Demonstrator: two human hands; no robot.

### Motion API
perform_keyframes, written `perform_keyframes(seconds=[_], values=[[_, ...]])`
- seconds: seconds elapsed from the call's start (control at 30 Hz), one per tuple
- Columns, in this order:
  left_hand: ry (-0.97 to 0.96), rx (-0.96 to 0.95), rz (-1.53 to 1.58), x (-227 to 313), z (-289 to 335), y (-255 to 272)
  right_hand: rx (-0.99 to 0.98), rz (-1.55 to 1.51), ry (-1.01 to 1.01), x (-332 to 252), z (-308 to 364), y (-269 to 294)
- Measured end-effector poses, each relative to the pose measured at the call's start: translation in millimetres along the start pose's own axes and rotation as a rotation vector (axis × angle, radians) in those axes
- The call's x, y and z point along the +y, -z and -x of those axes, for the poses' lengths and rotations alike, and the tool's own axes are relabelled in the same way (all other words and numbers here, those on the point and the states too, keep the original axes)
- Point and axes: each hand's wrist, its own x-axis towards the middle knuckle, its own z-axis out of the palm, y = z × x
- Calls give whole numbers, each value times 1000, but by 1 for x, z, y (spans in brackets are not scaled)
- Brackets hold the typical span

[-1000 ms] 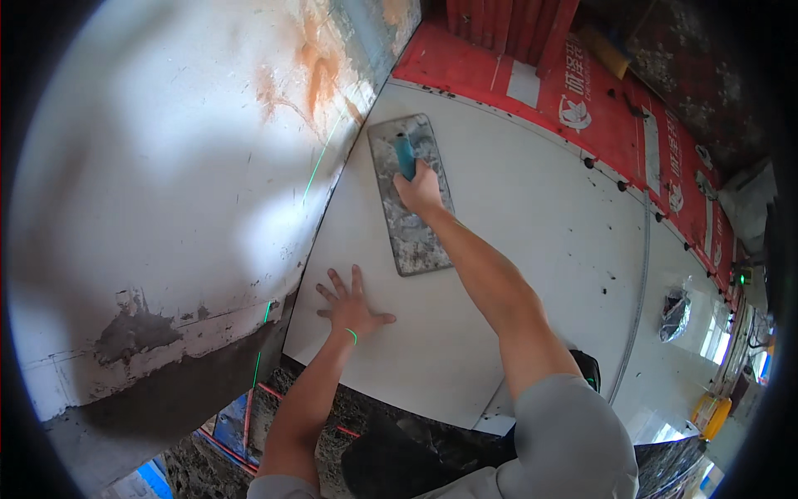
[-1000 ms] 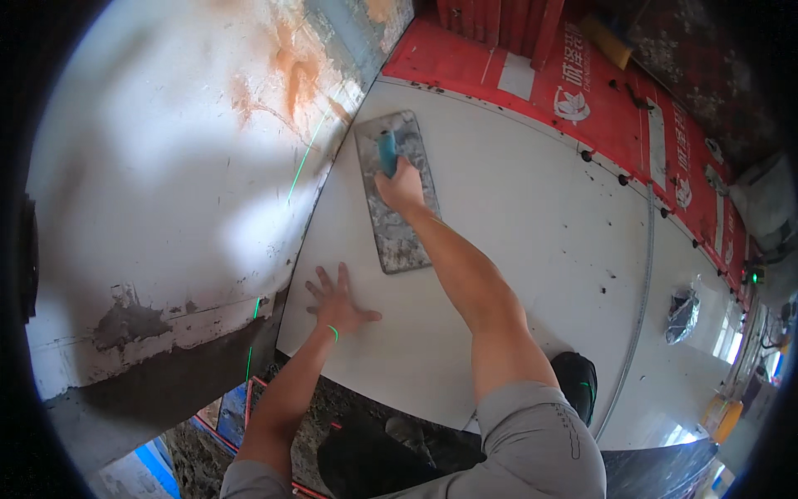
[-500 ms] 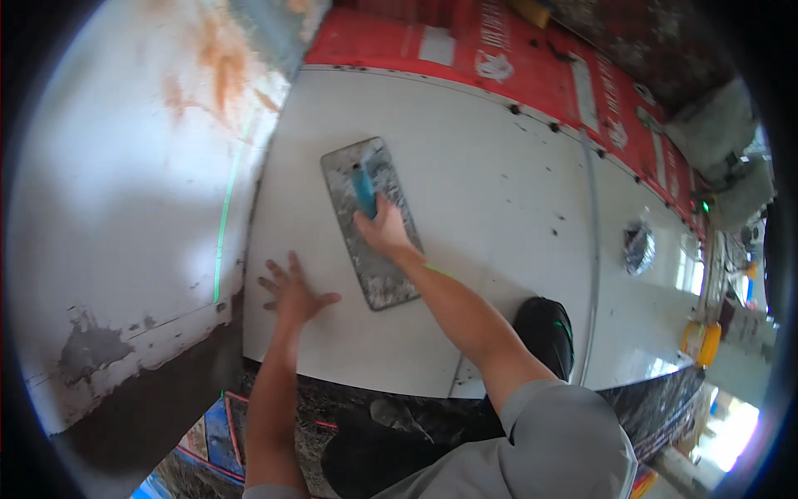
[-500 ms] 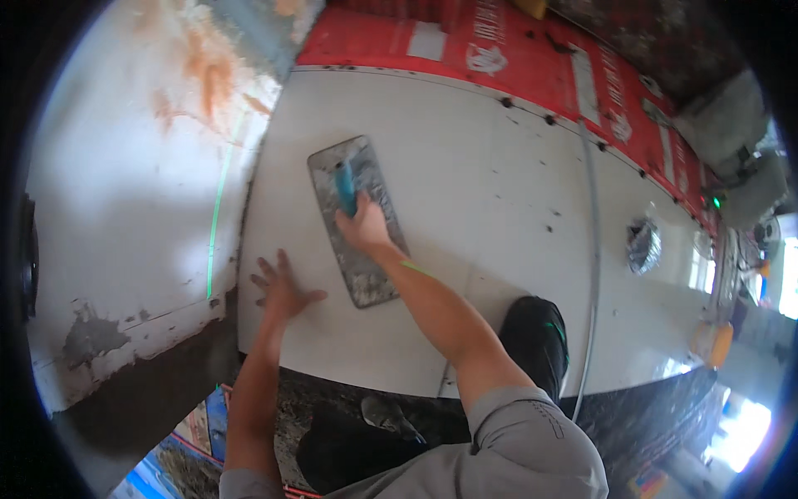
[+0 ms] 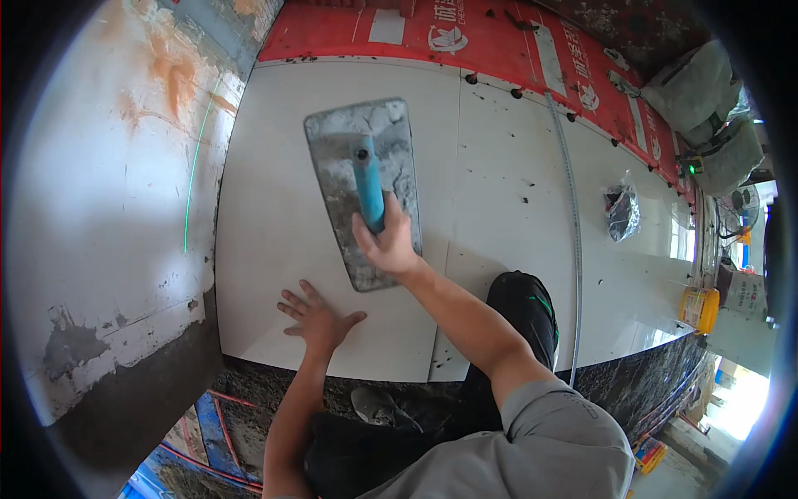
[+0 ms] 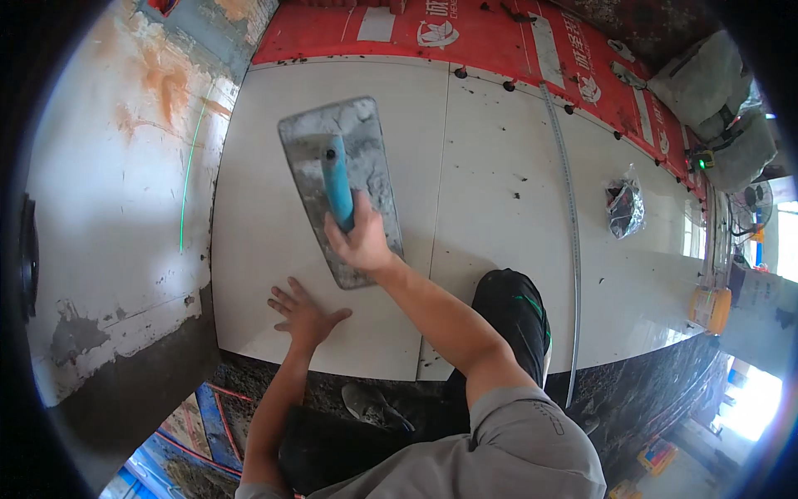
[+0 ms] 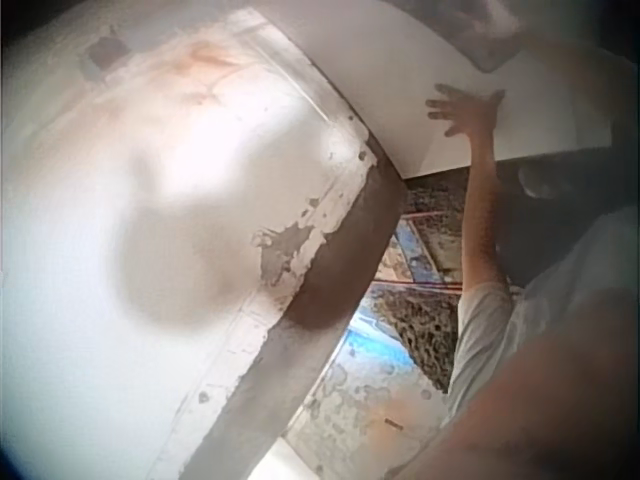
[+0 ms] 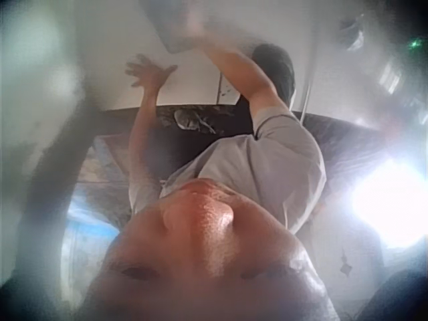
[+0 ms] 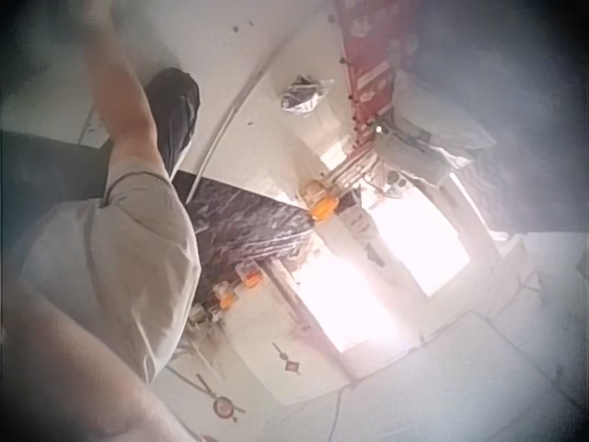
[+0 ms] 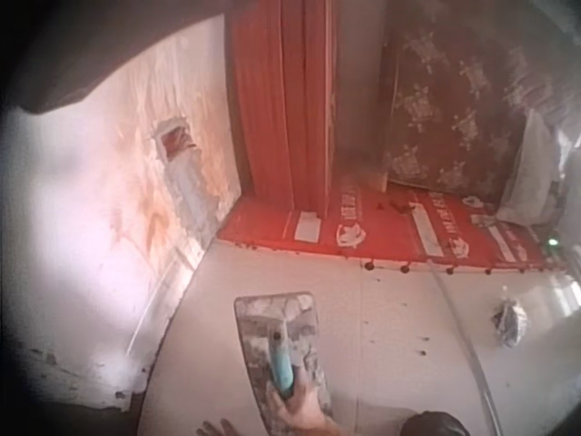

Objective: The person places a large white ceramic tile onto a bed of mortar on the floor. They use a rubber mallet to tap the tile into place and a trowel to smooth the surface. Finally, they insert red tile leveling clips and wedges between the tiles to ensure alignment.

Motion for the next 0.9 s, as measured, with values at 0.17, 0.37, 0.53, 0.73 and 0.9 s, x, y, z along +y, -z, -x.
perform_keyframes(seconds=[0.17, 0.37, 0.53, 0.73, 0.9], values=[[-9, -61, -15, 8, 2, -4, -41, 186, -222, 64, -11, 12], [23, -20, -39, 4, 2, -3, -85, 34, -50, 9, 14, 22], [-2, -26, -60, 8, -3, -10, -247, 167, -332, 64, 6, 12], [-34, 68, -99, -6, -14, -20, -375, 313, -253, 69, 16, -7], [-379, 550, -136, -93, -19, -65, -445, 181, -493, 45, 26, -2]])
